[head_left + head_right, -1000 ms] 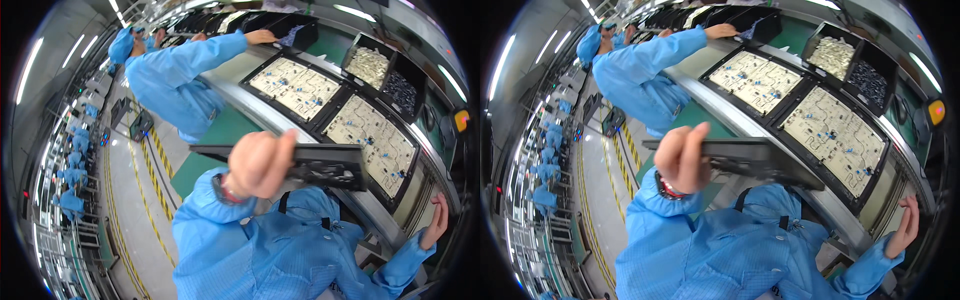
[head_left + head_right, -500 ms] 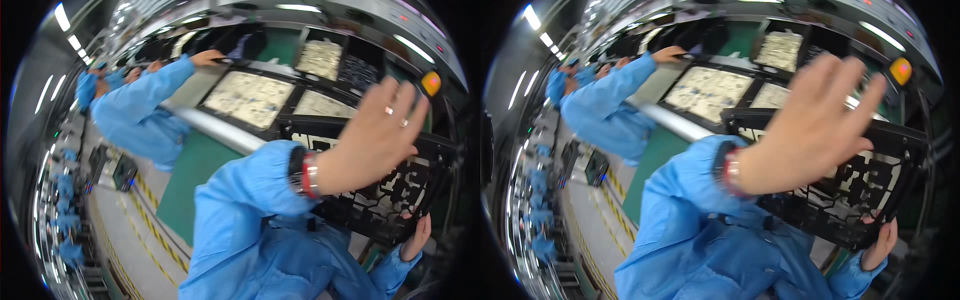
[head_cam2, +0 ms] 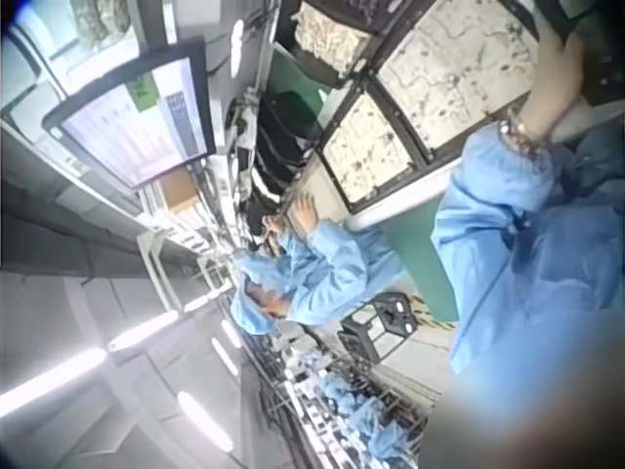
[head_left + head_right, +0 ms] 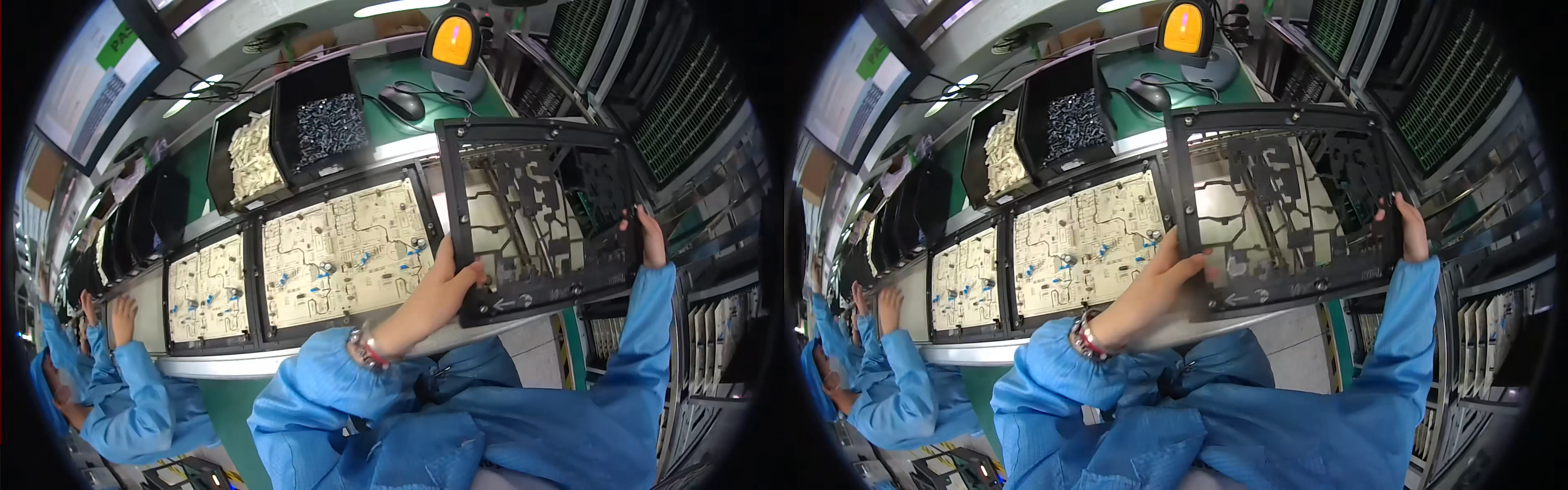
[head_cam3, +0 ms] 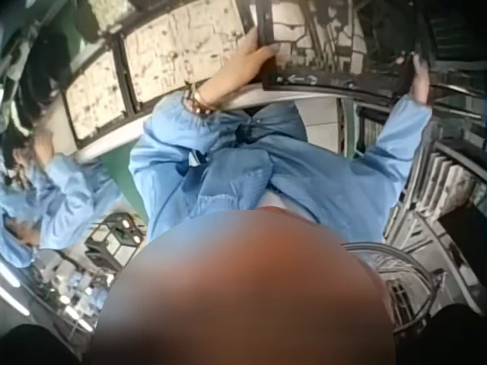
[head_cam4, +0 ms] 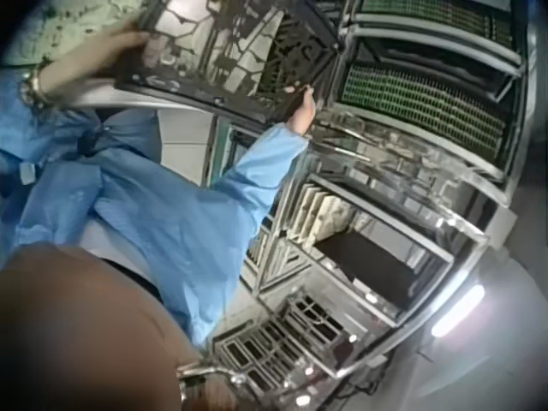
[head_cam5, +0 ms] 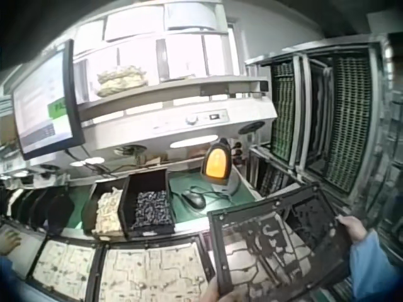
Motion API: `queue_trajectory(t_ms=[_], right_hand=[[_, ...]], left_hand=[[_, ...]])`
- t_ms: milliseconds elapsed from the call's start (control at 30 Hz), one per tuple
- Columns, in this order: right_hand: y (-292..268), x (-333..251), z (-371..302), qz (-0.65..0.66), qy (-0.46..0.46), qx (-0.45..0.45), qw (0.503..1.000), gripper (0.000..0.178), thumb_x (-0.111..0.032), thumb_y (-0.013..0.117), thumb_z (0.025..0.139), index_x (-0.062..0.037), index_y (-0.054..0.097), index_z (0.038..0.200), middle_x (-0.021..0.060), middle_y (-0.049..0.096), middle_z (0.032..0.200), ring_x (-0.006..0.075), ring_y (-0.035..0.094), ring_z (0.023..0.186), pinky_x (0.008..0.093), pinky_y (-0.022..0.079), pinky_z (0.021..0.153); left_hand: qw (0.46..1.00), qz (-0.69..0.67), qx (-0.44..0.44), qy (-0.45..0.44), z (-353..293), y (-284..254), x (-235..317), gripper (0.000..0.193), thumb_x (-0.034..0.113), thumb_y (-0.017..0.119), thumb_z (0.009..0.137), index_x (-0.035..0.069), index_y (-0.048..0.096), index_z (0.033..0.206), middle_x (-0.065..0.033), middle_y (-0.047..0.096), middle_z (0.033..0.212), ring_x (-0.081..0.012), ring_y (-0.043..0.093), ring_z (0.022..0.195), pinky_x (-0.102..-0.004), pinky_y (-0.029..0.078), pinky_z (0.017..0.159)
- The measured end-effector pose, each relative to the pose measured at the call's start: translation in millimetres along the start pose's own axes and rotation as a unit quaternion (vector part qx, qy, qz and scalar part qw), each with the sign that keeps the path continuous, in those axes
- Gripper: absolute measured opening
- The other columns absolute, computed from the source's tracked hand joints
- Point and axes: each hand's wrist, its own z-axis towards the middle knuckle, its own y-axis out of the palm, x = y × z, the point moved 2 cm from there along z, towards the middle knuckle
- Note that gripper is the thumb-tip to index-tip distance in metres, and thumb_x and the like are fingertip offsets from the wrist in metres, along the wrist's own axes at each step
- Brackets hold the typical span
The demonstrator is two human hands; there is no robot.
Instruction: Manually placing small electronic components onto a board within a frame on an assembly line.
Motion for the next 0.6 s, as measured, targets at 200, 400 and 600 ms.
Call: queue_trajectory(t_ms=[200, 400, 600], right_hand=[[-33, 23, 75, -0.134, 0.116, 0.045, 0.983, 0.035, -0.041, 0.051, 0.091, -0.0061, 0.057, 0.088, 0.0037, 0.058, 0.067, 0.0152, 0.055, 0.055, 0.0295, 0.046, 0.048], [-23, 34, 88, -0.154, 0.146, 0.059, 0.976, 0.034, -0.041, 0.052, 0.09, -0.0072, 0.057, 0.084, 0.0037, 0.058, 0.068, 0.0154, 0.056, 0.056, 0.0289, 0.047, 0.05], [-35, 37, 104, -0.178, 0.149, 0.033, 0.972, 0.035, -0.041, 0.052, 0.09, -0.0065, 0.058, 0.083, 0.0043, 0.06, 0.068, 0.0151, 0.057, 0.058, 0.0304, 0.048, 0.052]], left_hand=[[0.993, -0.094, -0.009, -0.066, 47, 10, -20, 0.046, 0.006, 0.052, 0.084, 0.007, 0.035, 0.127, -0.0038, 0.044, 0.107, -0.0153, 0.05, 0.102, -0.0275, 0.04, 0.087], [0.986, -0.143, 0.003, -0.082, 64, 5, -42, 0.048, 0.006, 0.055, 0.08, 0.008, 0.035, 0.123, -0.0019, 0.042, 0.102, -0.0135, 0.047, 0.097, -0.0262, 0.039, 0.085], [0.986, -0.124, 0.025, -0.105, 76, 6, -44, 0.051, 0.006, 0.056, 0.079, 0.01, 0.034, 0.125, -0.0014, 0.043, 0.096, -0.0137, 0.047, 0.095, -0.0256, 0.039, 0.085]])
